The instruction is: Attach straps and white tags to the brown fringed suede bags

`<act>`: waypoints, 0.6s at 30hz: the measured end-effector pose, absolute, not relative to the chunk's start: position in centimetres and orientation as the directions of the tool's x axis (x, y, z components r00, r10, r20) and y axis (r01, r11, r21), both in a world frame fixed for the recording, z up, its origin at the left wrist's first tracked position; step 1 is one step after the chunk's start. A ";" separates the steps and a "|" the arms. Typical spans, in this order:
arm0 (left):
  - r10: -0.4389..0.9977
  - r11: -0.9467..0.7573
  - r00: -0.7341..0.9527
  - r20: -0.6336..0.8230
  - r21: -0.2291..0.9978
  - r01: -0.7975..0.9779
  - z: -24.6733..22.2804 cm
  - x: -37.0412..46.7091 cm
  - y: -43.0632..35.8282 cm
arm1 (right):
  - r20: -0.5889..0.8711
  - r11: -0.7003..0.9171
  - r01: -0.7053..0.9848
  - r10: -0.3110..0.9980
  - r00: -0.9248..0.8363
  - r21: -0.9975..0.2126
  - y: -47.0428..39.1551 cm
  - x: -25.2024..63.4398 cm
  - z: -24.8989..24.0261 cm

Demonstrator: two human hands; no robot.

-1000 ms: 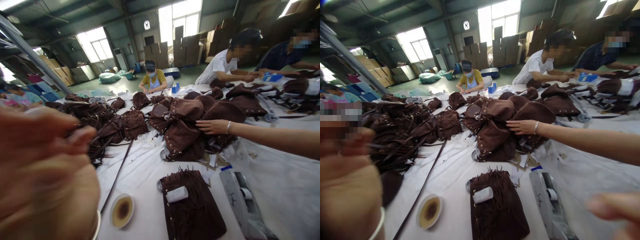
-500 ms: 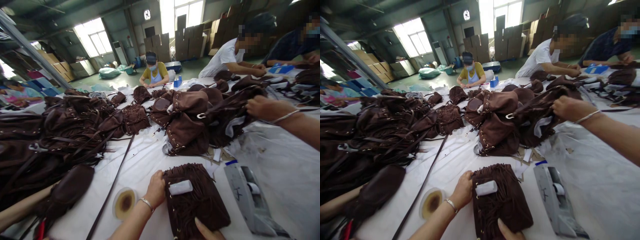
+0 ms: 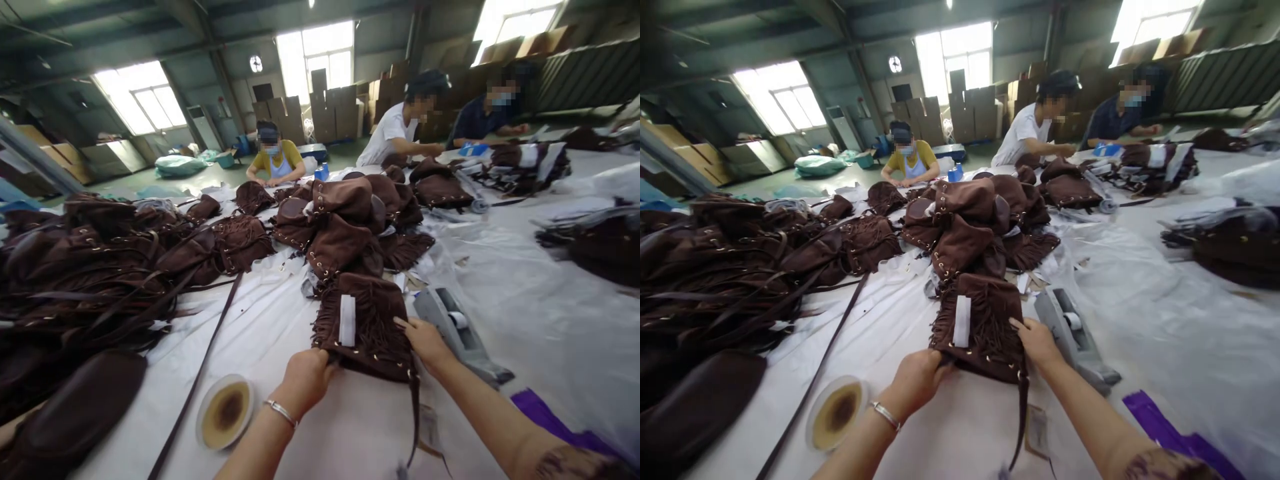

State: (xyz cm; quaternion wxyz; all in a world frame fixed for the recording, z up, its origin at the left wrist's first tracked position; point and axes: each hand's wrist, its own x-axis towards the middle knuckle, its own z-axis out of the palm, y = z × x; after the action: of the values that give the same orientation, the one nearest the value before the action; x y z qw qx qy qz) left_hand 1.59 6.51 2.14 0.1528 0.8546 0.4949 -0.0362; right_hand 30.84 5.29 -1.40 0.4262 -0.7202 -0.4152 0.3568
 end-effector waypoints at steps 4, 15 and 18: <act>0.885 -0.429 0.454 -0.102 0.196 0.882 0.9 2.1 4.9 | -0.038 -0.259 0.373 0.861 0.507 -0.891 0.9 31.2 -2.4; 0.776 -0.493 0.628 -0.052 0.571 0.656 -2.0 1.5 -12.3 | -0.166 -0.217 0.534 0.976 0.144 -0.817 -15.8 23.4 -2.5; 0.782 -0.501 0.617 -0.085 0.502 0.705 -2.4 3.2 -13.3 | -0.050 -0.178 0.620 0.975 0.218 -0.764 -16.3 21.8 -2.6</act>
State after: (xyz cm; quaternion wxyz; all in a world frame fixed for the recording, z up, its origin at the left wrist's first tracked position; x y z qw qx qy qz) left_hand 3.22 -13.27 -2.42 0.2525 0.8630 0.4308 0.0766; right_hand 21.83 -16.26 -2.64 0.3149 -0.7139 -0.5586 0.2815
